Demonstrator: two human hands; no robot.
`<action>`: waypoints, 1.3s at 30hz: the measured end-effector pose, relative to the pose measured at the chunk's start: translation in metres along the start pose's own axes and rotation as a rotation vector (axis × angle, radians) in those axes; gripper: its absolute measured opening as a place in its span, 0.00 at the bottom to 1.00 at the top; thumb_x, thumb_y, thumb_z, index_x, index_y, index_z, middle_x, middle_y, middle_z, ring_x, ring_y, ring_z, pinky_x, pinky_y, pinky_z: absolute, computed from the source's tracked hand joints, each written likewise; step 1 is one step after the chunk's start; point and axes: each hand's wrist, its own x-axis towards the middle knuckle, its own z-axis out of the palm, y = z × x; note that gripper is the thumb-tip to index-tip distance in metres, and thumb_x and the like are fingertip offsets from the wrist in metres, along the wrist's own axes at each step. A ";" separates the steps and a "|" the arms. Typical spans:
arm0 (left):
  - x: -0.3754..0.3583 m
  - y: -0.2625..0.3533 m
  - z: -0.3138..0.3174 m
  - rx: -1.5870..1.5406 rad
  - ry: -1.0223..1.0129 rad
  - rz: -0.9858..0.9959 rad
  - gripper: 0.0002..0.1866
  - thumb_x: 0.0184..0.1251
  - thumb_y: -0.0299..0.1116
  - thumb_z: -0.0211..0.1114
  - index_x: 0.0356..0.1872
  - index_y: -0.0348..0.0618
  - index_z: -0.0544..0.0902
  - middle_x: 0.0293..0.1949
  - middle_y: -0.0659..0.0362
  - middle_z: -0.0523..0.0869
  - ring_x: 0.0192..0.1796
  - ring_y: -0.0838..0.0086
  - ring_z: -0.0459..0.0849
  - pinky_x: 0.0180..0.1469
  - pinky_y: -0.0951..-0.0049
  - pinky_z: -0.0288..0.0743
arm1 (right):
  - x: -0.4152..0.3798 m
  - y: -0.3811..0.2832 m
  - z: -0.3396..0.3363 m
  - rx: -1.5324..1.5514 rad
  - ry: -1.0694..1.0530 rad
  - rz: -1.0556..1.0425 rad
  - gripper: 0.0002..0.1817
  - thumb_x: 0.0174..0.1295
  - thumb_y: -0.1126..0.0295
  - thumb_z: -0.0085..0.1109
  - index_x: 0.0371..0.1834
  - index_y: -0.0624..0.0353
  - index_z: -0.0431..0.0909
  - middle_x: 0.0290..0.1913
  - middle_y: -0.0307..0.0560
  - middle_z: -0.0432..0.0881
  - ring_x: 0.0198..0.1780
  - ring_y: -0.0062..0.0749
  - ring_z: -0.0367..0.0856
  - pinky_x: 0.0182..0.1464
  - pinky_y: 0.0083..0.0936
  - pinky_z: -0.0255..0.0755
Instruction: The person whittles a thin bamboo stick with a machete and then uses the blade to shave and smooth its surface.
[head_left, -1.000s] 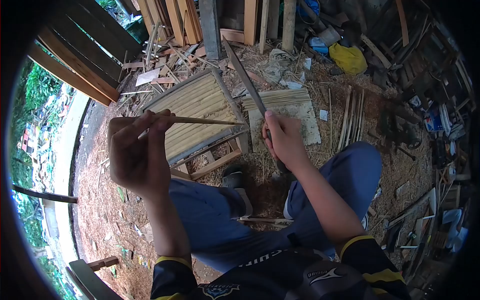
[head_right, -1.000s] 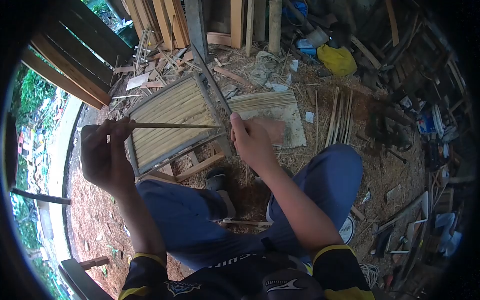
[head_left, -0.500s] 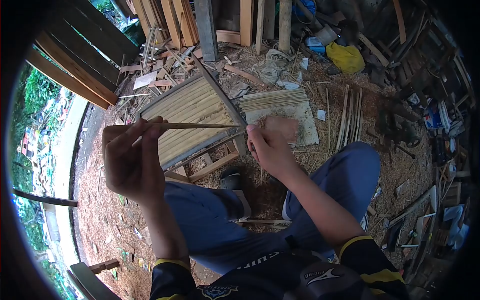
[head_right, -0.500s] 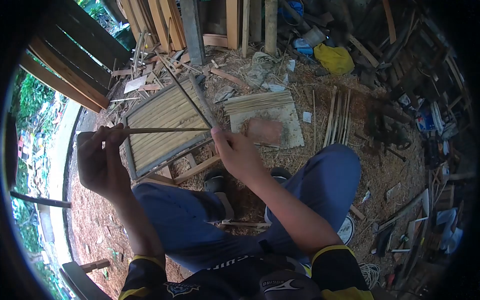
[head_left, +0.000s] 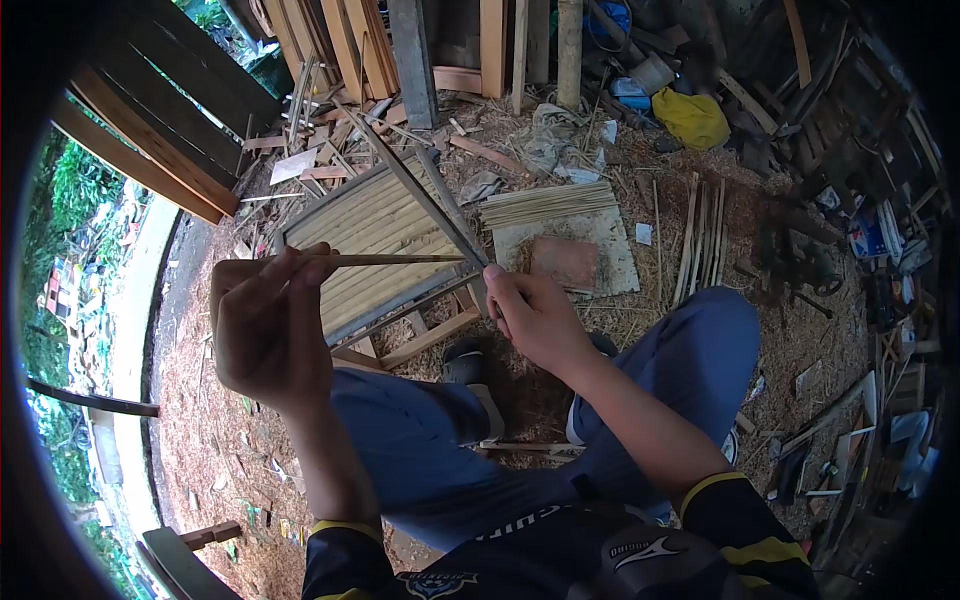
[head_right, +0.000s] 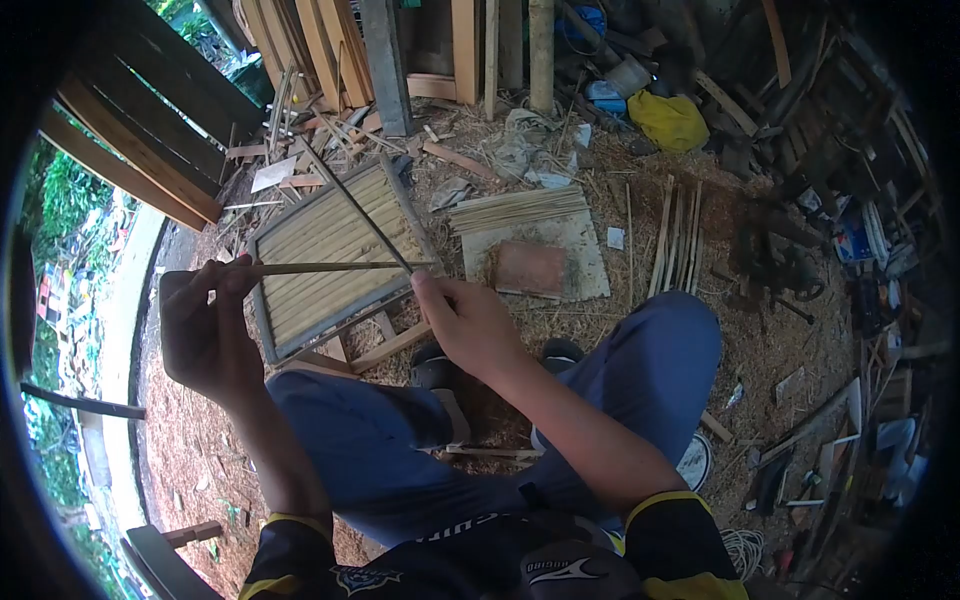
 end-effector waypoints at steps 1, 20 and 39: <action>0.001 0.001 0.000 0.000 -0.006 0.002 0.10 0.65 0.07 0.66 0.46 0.26 0.82 0.43 0.48 0.81 0.46 0.57 0.92 0.51 0.61 0.94 | -0.001 -0.002 0.000 0.013 -0.009 0.004 0.32 0.84 0.47 0.42 0.23 0.59 0.73 0.16 0.34 0.69 0.19 0.16 0.65 0.26 0.23 0.60; 0.001 0.008 0.000 -0.016 -0.024 -0.038 0.10 0.65 0.07 0.66 0.45 0.26 0.82 0.43 0.48 0.81 0.47 0.58 0.92 0.52 0.63 0.93 | -0.005 -0.014 -0.014 0.119 0.005 0.089 0.33 0.83 0.44 0.43 0.24 0.57 0.75 0.16 0.34 0.69 0.17 0.17 0.66 0.24 0.22 0.61; -0.006 0.033 0.005 0.158 -0.119 0.075 0.15 0.57 0.11 0.75 0.43 0.37 0.86 0.35 0.50 0.88 0.41 0.64 0.92 0.38 0.71 0.86 | -0.037 -0.048 0.004 0.037 -0.032 -0.210 0.25 0.81 0.53 0.51 0.29 0.61 0.77 0.18 0.43 0.72 0.20 0.27 0.71 0.26 0.32 0.64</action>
